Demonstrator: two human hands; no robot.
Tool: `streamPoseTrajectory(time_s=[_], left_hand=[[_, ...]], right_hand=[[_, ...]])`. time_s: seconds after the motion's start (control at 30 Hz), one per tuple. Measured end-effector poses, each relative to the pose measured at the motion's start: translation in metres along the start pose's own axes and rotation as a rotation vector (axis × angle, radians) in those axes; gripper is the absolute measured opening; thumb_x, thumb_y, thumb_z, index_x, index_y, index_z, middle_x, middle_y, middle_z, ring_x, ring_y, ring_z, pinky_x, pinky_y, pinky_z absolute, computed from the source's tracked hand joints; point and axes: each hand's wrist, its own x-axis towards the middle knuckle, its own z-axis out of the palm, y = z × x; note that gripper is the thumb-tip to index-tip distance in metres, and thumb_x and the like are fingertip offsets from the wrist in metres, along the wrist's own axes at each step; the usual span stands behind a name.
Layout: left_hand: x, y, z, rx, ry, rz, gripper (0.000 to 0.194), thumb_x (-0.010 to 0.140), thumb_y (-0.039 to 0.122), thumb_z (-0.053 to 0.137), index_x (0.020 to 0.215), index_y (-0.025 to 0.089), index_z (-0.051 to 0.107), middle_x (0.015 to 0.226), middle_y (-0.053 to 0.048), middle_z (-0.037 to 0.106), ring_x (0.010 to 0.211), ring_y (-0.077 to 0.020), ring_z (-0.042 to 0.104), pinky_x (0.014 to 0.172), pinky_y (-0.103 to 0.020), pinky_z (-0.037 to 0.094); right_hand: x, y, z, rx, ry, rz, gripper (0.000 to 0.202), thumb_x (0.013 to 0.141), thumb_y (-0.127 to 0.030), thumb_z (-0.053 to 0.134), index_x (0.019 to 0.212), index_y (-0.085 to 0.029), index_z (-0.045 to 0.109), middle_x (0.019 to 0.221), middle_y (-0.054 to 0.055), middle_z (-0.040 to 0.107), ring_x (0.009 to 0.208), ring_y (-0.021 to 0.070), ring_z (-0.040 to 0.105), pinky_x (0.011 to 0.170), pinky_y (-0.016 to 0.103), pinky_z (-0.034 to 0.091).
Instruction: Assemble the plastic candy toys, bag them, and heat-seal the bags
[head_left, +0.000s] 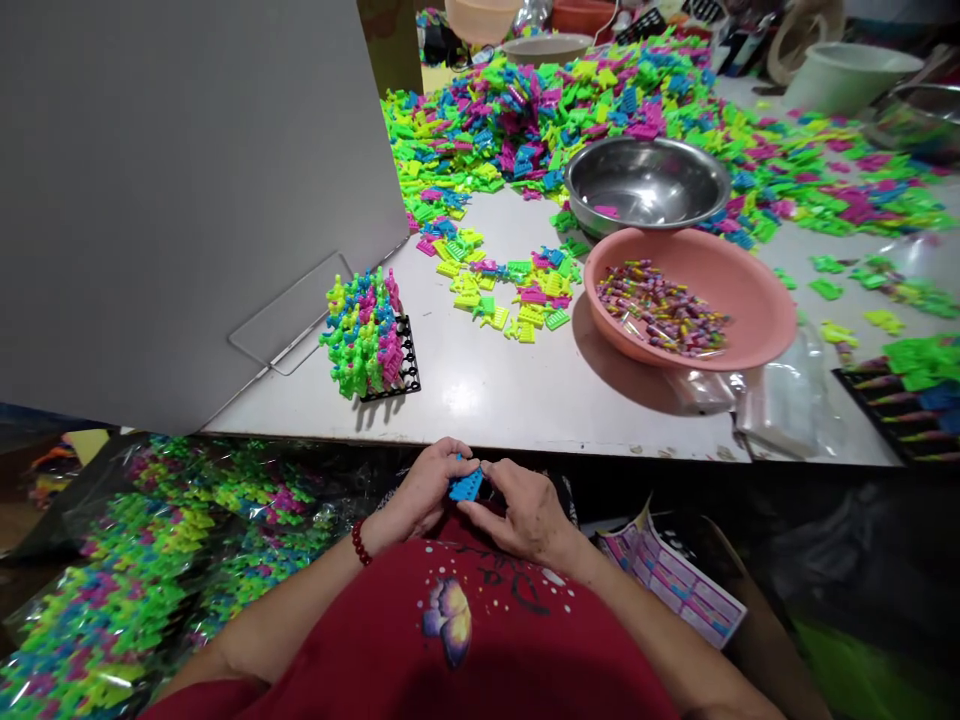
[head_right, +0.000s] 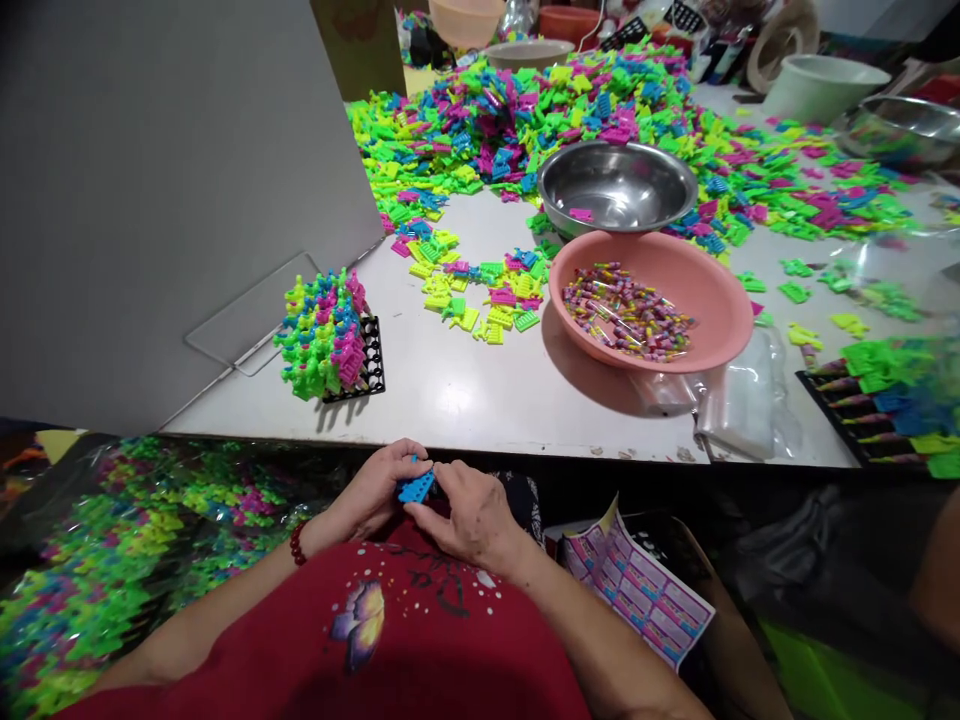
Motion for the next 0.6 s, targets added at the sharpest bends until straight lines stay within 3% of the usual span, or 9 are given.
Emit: streamPoseTrajectory(time_s=[0.13, 0.23, 0.33, 0.4, 0.5, 0.6], left_hand=[[0.008, -0.001, -0.002, -0.024, -0.001, -0.013, 0.032, 0.051, 0.026, 0.078, 0.073, 0.015, 0.057, 0.059, 0.004, 0.052, 0.053, -0.0087, 0.045, 0.052, -0.022, 0.033], [0.016, 0.0, -0.001, 0.017, -0.023, 0.024, 0.03, 0.054, 0.026, 0.076, 0.074, 0.016, 0.056, 0.058, 0.005, 0.05, 0.053, -0.0091, 0.044, 0.05, -0.022, 0.032], [0.032, 0.009, 0.002, 0.118, -0.03, 0.131, 0.03, 0.057, 0.029, 0.073, 0.077, 0.017, 0.055, 0.062, 0.004, 0.05, 0.057, -0.0107, 0.046, 0.053, -0.023, 0.034], [0.047, 0.019, 0.002, 0.211, 0.031, 0.27, 0.031, 0.063, 0.036, 0.071, 0.081, 0.018, 0.054, 0.068, 0.003, 0.052, 0.062, -0.0128, 0.049, 0.058, -0.024, 0.038], [0.072, 0.037, -0.002, 0.472, 0.199, 0.473, 0.026, 0.074, 0.043, 0.061, 0.085, 0.02, 0.053, 0.076, 0.0, 0.053, 0.069, -0.0177, 0.053, 0.065, -0.029, 0.044], [0.091, 0.051, -0.007, 0.94, 0.349, 0.679, 0.018, 0.08, 0.034, 0.054, 0.087, 0.018, 0.058, 0.091, -0.009, 0.058, 0.09, -0.0277, 0.056, 0.086, -0.042, 0.046]], right_hand=[[-0.001, -0.001, 0.003, -0.184, -0.013, -0.096, 0.029, 0.099, -0.039, 0.045, 0.09, -0.017, 0.061, 0.073, 0.006, 0.059, 0.064, 0.0182, 0.053, 0.058, 0.031, 0.035], [0.004, 0.001, 0.004, -0.198, -0.039, -0.08, 0.027, 0.1, -0.036, 0.044, 0.093, -0.016, 0.062, 0.076, 0.007, 0.059, 0.064, 0.0187, 0.053, 0.058, 0.031, 0.036], [0.015, 0.01, 0.001, -0.187, -0.06, -0.033, 0.023, 0.099, -0.036, 0.052, 0.105, -0.017, 0.062, 0.088, 0.008, 0.063, 0.077, 0.0217, 0.056, 0.069, 0.033, 0.043], [0.026, 0.022, -0.006, -0.215, 0.006, -0.036, 0.031, 0.095, -0.039, 0.059, 0.117, -0.018, 0.06, 0.105, 0.012, 0.064, 0.093, 0.0265, 0.056, 0.083, 0.04, 0.045], [0.042, 0.054, -0.034, -0.307, 0.213, -0.012, 0.038, 0.095, -0.035, 0.058, 0.129, -0.017, 0.057, 0.122, 0.016, 0.061, 0.109, 0.0312, 0.051, 0.095, 0.048, 0.042], [0.056, 0.097, -0.085, -0.42, 0.369, 0.083, 0.03, 0.099, -0.028, 0.049, 0.12, -0.014, 0.064, 0.115, 0.017, 0.064, 0.107, 0.0297, 0.054, 0.094, 0.044, 0.044]])
